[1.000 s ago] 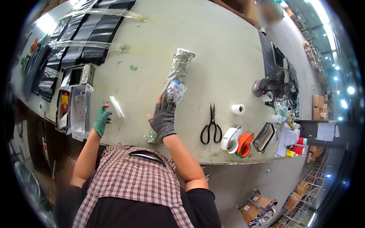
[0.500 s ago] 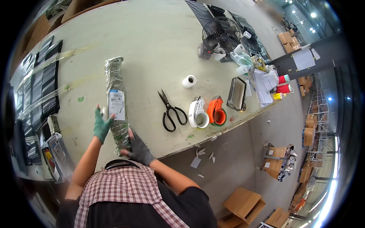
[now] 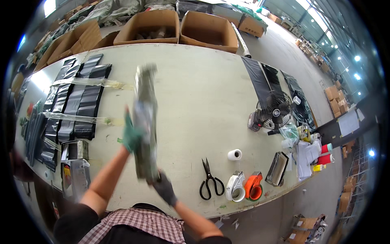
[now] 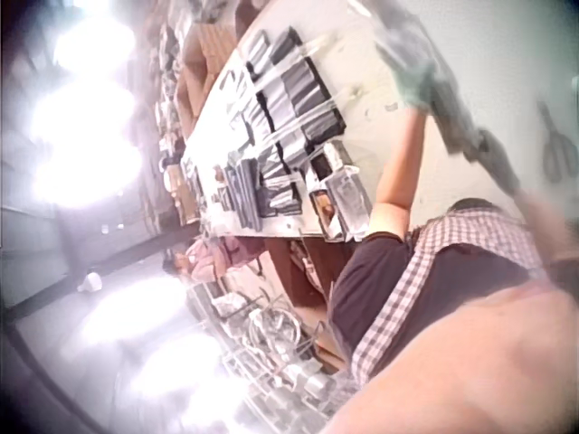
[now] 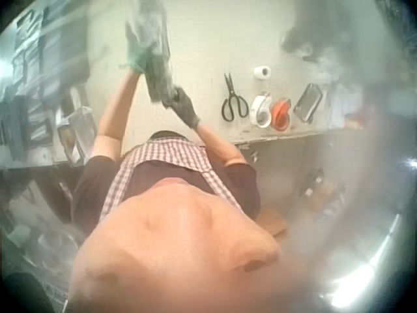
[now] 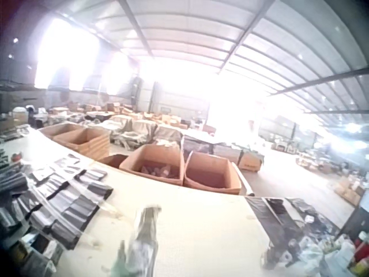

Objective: The person removes a label from a backing sheet and applies it to a foam product wrapped in plastic. They then use a tape dispenser to seal the ends of the package, place the product into a cardboard box, and use scissors to cut a length of plastic film from a roll.

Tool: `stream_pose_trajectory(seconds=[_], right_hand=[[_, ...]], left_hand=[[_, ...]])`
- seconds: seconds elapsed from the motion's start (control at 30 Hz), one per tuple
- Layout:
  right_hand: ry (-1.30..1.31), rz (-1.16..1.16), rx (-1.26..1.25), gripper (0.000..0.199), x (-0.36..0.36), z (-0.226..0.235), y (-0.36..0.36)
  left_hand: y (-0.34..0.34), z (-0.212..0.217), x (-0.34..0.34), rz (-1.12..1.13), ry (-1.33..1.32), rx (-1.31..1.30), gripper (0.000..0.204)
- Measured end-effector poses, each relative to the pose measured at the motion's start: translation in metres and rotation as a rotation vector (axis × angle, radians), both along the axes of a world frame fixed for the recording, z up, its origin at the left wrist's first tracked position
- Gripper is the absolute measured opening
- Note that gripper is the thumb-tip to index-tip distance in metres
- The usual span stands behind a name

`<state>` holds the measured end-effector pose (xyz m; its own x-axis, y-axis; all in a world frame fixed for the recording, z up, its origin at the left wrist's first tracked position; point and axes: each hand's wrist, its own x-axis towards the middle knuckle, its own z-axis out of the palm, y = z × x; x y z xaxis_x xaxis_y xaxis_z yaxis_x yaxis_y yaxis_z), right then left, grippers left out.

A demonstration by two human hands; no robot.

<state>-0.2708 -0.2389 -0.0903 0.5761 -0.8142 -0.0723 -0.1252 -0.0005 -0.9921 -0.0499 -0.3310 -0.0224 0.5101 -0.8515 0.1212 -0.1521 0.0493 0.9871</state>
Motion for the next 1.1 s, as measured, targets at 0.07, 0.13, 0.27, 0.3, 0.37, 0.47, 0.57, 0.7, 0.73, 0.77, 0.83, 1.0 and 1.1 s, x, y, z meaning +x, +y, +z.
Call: stream_pose_trajectory(seconds=[0.07,0.13,0.27,0.3,0.37,0.47,0.57,0.7,0.73,0.77,0.83,1.0,1.1], right_hand=[[-0.511,-0.006,0.107,0.058,0.082,0.083,-0.084],[-0.442,-0.080,-0.696,0.067,0.128,0.122,-0.161],[-0.616,0.153,-1.018,0.038,0.088,0.208,-0.178],[-0.549,0.221,-1.114,0.027,0.046,0.207,-0.181],[-0.281,-0.220,-1.039,0.020,-0.057,0.145,-0.191],[0.565,-0.824,-0.968,0.043,-0.268,0.051,-0.206],[1.444,-0.875,-1.042,0.049,-0.439,0.000,-0.191],[2.121,-0.339,-0.362,0.034,-0.541,-0.017,-0.189],[1.730,-0.568,-0.333,0.033,-0.481,-0.021,-0.202],[1.396,-0.731,-0.301,0.033,-0.436,-0.006,-0.200],[1.082,-0.829,-1.023,0.030,-0.384,0.015,-0.167],[0.387,-0.445,-1.074,0.015,-0.125,0.077,-0.036],[0.318,0.238,-1.283,0.022,0.005,0.092,0.043]], left_hand=[[-0.071,0.060,0.072,0.116,-0.234,-0.447,0.103],[-0.123,0.136,0.105,0.161,-0.813,-0.620,0.083],[-0.116,0.181,0.145,0.129,-1.385,-0.782,0.045],[-0.106,0.154,0.139,0.070,-1.289,-0.701,0.042],[-0.064,0.075,0.114,-0.137,-0.715,-0.317,0.036],[0.060,-0.024,0.081,-0.317,0.070,0.212,0.029],[0.188,-0.120,0.058,-0.170,0.250,0.411,0.022],[0.211,-0.075,0.012,-0.077,0.443,0.489,0.021],[0.227,-0.043,0.013,-0.019,0.435,0.465,0.025],[0.235,-0.022,0.014,-0.013,0.457,0.428,0.028],[0.236,0.000,0.016,-0.096,0.407,0.391,0.033],[0.238,0.041,-0.013,-0.447,0.550,0.332,0.083],[0.270,0.059,-0.026,-0.420,0.786,0.304,0.094]])
